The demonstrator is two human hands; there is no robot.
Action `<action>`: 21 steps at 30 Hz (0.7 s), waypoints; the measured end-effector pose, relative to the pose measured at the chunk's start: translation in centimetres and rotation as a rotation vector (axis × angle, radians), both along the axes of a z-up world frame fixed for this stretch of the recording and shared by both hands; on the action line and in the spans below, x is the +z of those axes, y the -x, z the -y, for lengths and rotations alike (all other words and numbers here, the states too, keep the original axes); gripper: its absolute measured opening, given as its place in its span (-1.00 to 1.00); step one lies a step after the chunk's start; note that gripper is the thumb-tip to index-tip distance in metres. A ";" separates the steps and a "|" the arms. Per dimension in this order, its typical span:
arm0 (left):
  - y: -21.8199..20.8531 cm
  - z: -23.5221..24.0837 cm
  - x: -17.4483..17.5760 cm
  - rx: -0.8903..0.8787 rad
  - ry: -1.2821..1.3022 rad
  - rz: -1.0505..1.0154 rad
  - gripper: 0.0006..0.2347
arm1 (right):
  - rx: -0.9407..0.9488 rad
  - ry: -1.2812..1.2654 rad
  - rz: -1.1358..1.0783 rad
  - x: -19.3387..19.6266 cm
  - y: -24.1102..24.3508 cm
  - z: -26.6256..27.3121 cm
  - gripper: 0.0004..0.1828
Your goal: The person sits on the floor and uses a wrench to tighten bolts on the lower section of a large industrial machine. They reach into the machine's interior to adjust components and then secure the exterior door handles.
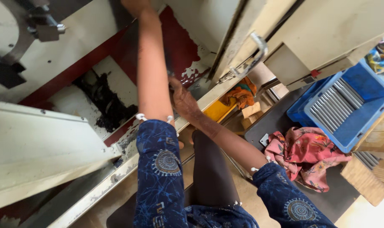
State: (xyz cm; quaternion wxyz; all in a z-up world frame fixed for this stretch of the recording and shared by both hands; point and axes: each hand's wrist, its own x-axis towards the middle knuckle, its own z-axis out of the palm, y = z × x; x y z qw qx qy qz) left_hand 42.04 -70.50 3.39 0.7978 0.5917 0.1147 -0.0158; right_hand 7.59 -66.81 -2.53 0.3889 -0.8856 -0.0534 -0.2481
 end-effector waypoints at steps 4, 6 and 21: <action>-1.9 0.4 0.5 -0.149 -0.275 -0.147 -0.30 | -0.005 -0.019 -0.186 -0.7 -0.1 0.1 -0.25; -2.8 -0.5 0.4 0.371 0.310 0.248 -0.42 | -0.014 -0.016 -0.260 -0.9 -0.3 0.1 -0.21; 19.4 -16.7 2.7 0.029 -0.113 0.836 -0.78 | -0.010 0.060 0.190 0.0 -1.5 -0.2 -0.15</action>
